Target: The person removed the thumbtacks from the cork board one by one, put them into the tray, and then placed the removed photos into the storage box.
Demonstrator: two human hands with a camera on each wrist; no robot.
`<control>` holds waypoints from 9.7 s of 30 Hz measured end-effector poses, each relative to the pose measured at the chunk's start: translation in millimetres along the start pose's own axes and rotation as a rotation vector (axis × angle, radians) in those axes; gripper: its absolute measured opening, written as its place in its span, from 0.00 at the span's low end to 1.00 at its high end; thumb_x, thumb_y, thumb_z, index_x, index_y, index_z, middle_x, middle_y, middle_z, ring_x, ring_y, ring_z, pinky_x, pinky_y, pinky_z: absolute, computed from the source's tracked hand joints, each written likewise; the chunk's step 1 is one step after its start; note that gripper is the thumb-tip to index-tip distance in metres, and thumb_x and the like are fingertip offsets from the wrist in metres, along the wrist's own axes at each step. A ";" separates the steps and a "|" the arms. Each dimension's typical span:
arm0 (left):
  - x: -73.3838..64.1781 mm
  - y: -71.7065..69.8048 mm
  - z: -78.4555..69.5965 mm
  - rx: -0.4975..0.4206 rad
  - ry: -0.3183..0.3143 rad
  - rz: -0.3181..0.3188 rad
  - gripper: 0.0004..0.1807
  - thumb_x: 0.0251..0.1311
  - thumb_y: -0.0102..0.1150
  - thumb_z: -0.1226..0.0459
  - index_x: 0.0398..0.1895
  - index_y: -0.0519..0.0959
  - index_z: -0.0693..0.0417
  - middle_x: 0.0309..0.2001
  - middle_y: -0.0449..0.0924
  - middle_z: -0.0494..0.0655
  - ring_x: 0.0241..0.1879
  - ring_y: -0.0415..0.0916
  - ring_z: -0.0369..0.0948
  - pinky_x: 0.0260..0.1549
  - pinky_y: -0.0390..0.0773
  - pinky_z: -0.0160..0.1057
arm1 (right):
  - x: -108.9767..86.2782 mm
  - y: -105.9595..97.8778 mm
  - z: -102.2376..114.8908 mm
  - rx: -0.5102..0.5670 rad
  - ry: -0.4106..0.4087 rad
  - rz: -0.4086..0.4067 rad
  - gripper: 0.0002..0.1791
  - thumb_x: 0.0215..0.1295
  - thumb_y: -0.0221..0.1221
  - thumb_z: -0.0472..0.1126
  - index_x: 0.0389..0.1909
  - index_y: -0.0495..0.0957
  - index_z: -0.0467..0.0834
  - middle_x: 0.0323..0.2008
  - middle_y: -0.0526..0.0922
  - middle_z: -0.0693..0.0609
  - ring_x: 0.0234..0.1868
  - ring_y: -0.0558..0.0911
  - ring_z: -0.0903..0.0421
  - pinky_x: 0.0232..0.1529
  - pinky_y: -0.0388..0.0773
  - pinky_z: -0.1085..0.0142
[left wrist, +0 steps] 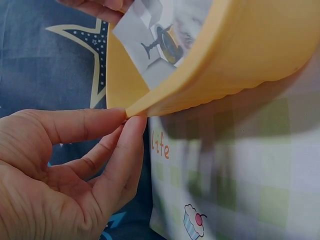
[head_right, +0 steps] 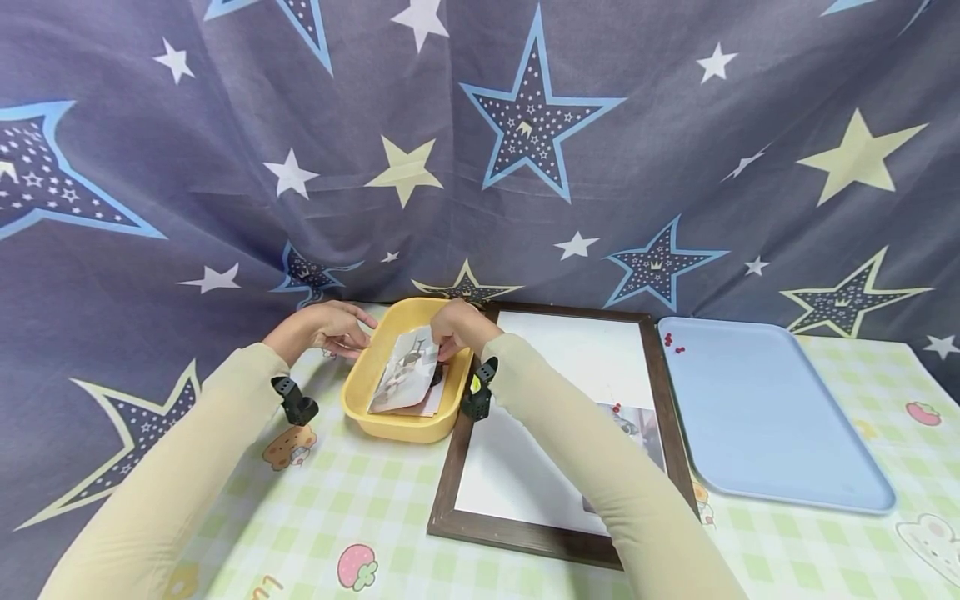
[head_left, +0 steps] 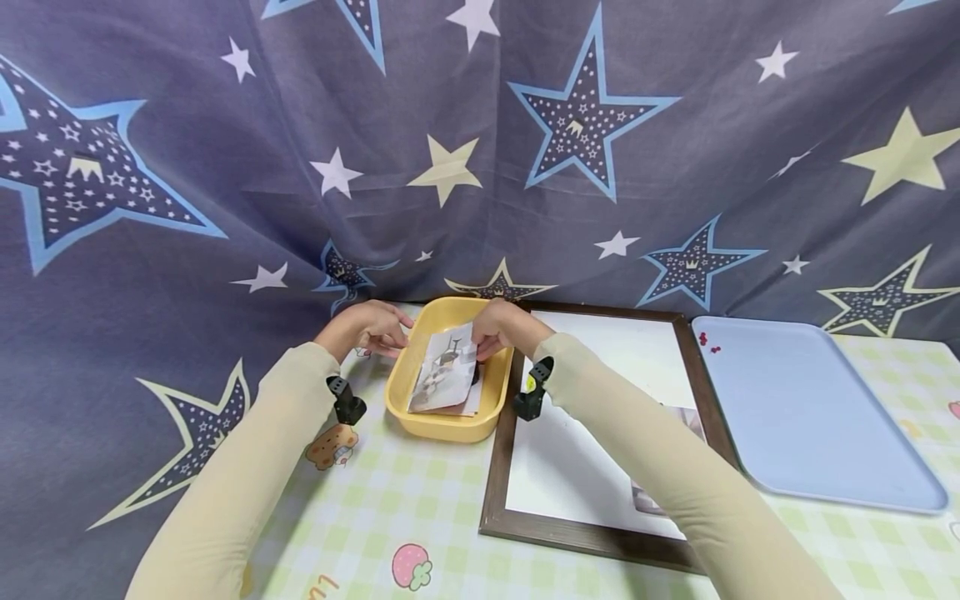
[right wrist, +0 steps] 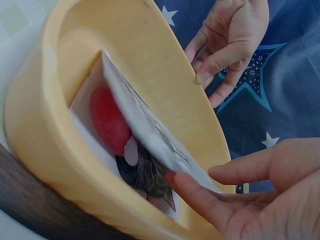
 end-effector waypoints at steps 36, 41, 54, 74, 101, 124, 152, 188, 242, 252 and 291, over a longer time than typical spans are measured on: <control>1.1 -0.1 0.3 0.007 0.008 -0.005 0.29 0.63 0.54 0.79 0.69 0.66 0.63 0.40 0.74 0.50 0.31 0.78 0.36 0.48 0.86 0.39 | -72.8 14.3 9.7 -0.147 -0.009 0.157 0.39 0.75 0.47 0.30 0.82 0.40 0.37 0.75 0.55 0.24 0.70 0.72 0.34 0.67 0.76 0.54; 0.6 -0.3 0.3 0.015 0.008 -0.001 0.29 0.64 0.55 0.79 0.69 0.66 0.63 0.40 0.75 0.49 0.32 0.78 0.36 0.48 0.86 0.39 | -75.3 12.5 10.7 -0.153 -0.005 0.148 0.38 0.76 0.48 0.31 0.81 0.42 0.37 0.76 0.55 0.25 0.72 0.70 0.35 0.67 0.77 0.54; -0.5 -0.7 -0.6 0.017 0.013 -0.006 0.28 0.64 0.55 0.78 0.68 0.67 0.63 0.40 0.75 0.50 0.32 0.78 0.37 0.43 0.87 0.37 | -80.7 8.0 12.5 -0.133 0.006 0.156 0.37 0.76 0.48 0.30 0.81 0.44 0.35 0.76 0.55 0.27 0.74 0.66 0.34 0.70 0.73 0.52; 1.3 9.0 -6.9 0.033 0.023 0.015 0.30 0.65 0.55 0.77 0.72 0.66 0.63 0.46 0.74 0.51 0.36 0.78 0.38 0.50 0.86 0.39 | -103.4 -7.1 8.9 -0.229 -0.058 0.267 0.26 0.75 0.52 0.32 0.70 0.62 0.28 0.66 0.72 0.26 0.67 0.76 0.35 0.64 0.79 0.55; -41.7 34.3 -36.6 0.250 0.295 -0.465 0.37 0.57 0.57 0.65 0.72 0.61 0.62 0.72 0.46 0.74 0.71 0.50 0.66 0.71 0.60 0.57 | -154.9 -93.5 -43.4 -0.274 -0.362 0.226 0.20 0.71 0.59 0.34 0.63 0.76 0.35 0.51 0.87 0.38 0.49 0.88 0.49 0.56 0.85 0.56; -108.2 261.5 -114.2 0.684 1.253 -0.279 0.27 0.64 0.62 0.67 0.67 0.72 0.54 0.64 0.71 0.57 0.61 0.74 0.51 0.65 0.75 0.49 | -183.3 -194.0 -141.1 -0.133 -0.446 0.031 0.20 0.75 0.56 0.37 0.62 0.75 0.30 0.35 0.86 0.48 0.36 0.85 0.56 0.44 0.86 0.62; -101.5 339.8 -88.6 1.291 1.287 0.137 0.29 0.80 0.41 0.49 0.78 0.63 0.47 0.79 0.59 0.53 0.79 0.56 0.50 0.76 0.61 0.51 | -154.2 -194.8 -191.4 -0.257 -0.377 0.037 0.11 0.74 0.55 0.36 0.44 0.78 0.30 0.28 0.80 0.51 0.28 0.79 0.59 0.30 0.80 0.70; -94.0 348.2 -84.7 1.319 1.292 0.221 0.30 0.80 0.39 0.47 0.81 0.58 0.41 0.81 0.55 0.49 0.80 0.52 0.49 0.78 0.58 0.45 | -148.2 -202.2 -193.8 -0.191 -0.269 0.279 0.10 0.75 0.51 0.31 0.52 0.73 0.29 0.35 0.80 0.51 0.34 0.80 0.61 0.38 0.81 0.70; -93.4 350.8 -86.3 1.352 1.286 0.203 0.30 0.80 0.40 0.48 0.81 0.58 0.41 0.81 0.55 0.49 0.80 0.53 0.50 0.78 0.58 0.46 | -144.9 -201.1 -187.9 -0.231 -0.244 0.319 0.08 0.69 0.53 0.28 0.46 0.76 0.32 0.29 0.80 0.52 0.30 0.79 0.60 0.34 0.81 0.71; -93.6 351.5 -86.0 1.355 1.283 0.205 0.30 0.80 0.39 0.48 0.81 0.58 0.41 0.81 0.55 0.49 0.80 0.53 0.50 0.78 0.58 0.46 | -144.7 -201.7 -188.3 -0.226 -0.240 0.326 0.08 0.70 0.53 0.28 0.47 0.75 0.31 0.32 0.80 0.51 0.30 0.80 0.60 0.35 0.81 0.71; -95.3 350.6 -86.6 1.353 1.274 0.209 0.30 0.80 0.39 0.48 0.81 0.57 0.41 0.81 0.54 0.49 0.80 0.52 0.50 0.78 0.58 0.47 | -143.0 -199.1 -186.3 -0.236 -0.206 0.359 0.05 0.71 0.53 0.28 0.44 0.75 0.34 0.32 0.79 0.52 0.29 0.78 0.61 0.34 0.80 0.71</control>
Point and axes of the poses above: each hand's wrist, its own x-axis towards the middle knuckle, its own y-axis out of the palm, z = x × y, the point moved 5 cm from there along x, towards the middle knuckle
